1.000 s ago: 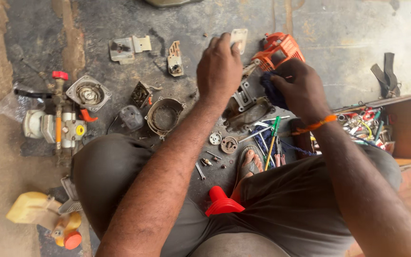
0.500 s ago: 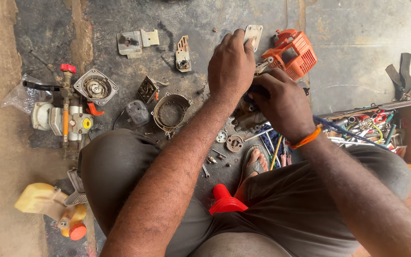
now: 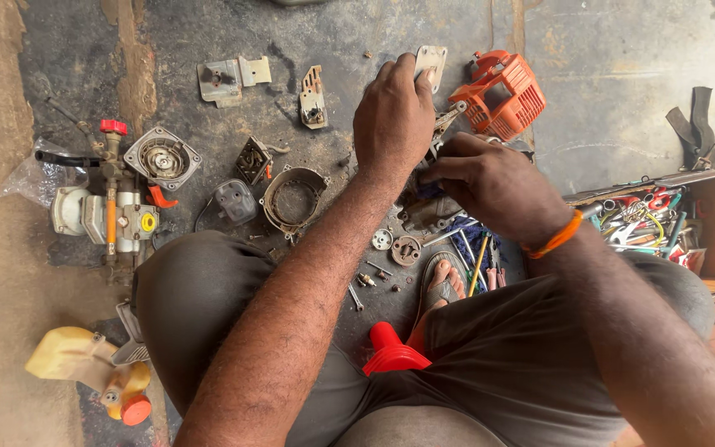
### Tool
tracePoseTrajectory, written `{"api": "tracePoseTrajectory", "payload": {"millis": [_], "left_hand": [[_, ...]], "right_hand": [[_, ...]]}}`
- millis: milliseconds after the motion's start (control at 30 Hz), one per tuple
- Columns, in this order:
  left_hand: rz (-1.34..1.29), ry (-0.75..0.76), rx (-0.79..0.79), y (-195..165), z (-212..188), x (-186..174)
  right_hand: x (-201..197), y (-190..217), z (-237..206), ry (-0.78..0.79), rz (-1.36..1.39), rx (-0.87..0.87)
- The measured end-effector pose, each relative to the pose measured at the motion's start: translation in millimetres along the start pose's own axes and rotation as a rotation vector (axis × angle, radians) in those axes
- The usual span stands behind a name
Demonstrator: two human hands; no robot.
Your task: The person sits on the floor and assembles a small engine. They wipe a metal plate with a cloth, place it onto the engine block, and then use a wrench to tighten bolts securing the plate.
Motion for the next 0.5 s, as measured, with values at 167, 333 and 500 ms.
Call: {"api": "tracePoseTrajectory", "payload": {"millis": [167,333,500], "left_hand": [[0.021,0.017,-0.010,2,0,1],[0.025,-0.009,0.027,0,1,2],[-0.011,0.045,-0.053,6,3,6]], "right_hand": [[-29,-19,2,-0.073,-0.004,0.189],[-7,0,9,-0.087,0.001,0.164],[13,-9,2,0.049,-0.048,0.071]]}}
Point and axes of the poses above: each hand's wrist, its own z-axis towards the middle knuckle, its own x-axis out of the palm, y = z × x, the point moved 6 cm from there along z, towards the middle knuckle, and after that the axes turned 6 degrees about -z, right-handed, at the moved point
